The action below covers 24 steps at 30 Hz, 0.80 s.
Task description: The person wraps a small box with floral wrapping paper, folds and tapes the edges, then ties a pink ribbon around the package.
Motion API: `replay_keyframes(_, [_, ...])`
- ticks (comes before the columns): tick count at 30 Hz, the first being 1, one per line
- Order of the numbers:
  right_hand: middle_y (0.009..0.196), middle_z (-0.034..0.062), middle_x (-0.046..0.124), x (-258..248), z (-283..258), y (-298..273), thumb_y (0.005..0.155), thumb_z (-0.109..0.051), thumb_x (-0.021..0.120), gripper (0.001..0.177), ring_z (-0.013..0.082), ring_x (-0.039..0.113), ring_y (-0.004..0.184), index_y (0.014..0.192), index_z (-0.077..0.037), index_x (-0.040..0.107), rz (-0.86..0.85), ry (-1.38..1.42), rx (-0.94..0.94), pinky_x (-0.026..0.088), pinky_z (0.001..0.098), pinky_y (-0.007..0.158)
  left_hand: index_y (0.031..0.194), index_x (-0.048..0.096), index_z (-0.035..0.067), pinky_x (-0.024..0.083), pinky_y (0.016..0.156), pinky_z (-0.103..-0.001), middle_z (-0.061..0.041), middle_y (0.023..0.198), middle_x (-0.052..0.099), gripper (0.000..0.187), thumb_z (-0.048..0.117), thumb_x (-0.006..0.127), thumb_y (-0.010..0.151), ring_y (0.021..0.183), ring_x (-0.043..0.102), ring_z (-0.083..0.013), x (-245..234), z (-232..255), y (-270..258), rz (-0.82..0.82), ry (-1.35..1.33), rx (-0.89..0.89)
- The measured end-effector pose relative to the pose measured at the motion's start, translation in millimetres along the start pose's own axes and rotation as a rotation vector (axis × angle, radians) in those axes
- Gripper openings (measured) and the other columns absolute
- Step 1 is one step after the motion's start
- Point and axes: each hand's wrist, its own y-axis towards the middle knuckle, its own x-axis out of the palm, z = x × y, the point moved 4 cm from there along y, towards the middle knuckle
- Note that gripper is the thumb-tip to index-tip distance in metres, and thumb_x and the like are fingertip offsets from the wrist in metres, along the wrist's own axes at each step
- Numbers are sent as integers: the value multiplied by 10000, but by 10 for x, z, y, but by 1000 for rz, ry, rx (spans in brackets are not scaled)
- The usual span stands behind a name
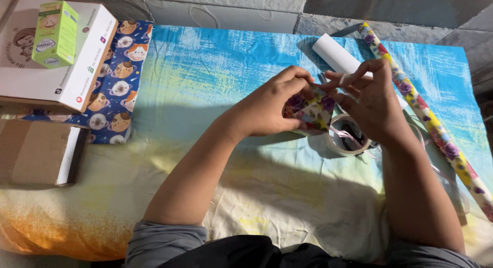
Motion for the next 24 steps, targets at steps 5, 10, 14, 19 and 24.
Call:
replay_keyframes(5, [1119, 114, 557, 3, 112, -8, 947, 149, 681, 548, 179, 654, 1060, 1206, -107, 272, 108, 100, 182, 600, 347, 910, 1025, 644, 23, 589, 913, -318, -90, 1408, 525, 311, 76, 835, 784, 1094, 683, -214, 68, 4, -12, -44, -59, -96])
replay_keyframes(10, [1170, 116, 505, 10, 115, -40, 915, 156, 711, 640, 134, 576, 1014, 1219, -129, 224, 69, 103, 219, 584, 301, 829, 891, 610, 5, 602, 851, -312, -80, 1384, 559, 184, 57, 787, 892, 1024, 694, -181, 82, -24, 0, 14, -132, -87])
replay_keyframes(14, [1285, 127, 482, 8, 149, -39, 906, 153, 692, 667, 154, 556, 1058, 1244, -149, 203, 13, 293, 248, 570, 306, 855, 1072, 621, -7, 597, 882, -307, -63, 1265, 595, 167, 2, 711, 932, 1012, 688, -169, 164, -79, 18, 57, -252, -99])
replay_keyframes(19, [1277, 121, 483, 15, 187, -39, 898, 129, 683, 674, 161, 560, 1061, 1257, -168, 196, -2, 424, 307, 561, 322, 858, 938, 602, 2, 603, 894, -307, -79, 1283, 569, 140, 16, 739, 916, 1067, 686, -193, 240, -84, 21, 123, -284, -86])
replay_keyframes(24, [1283, 109, 477, 115, 173, -46, 906, 131, 690, 692, 161, 534, 1064, 1278, -179, 195, -20, 414, 320, 518, 294, 856, 1021, 615, -9, 566, 936, -348, -116, 1233, 571, 237, 13, 789, 861, 1122, 637, -259, 227, -63, 21, 188, -141, -49])
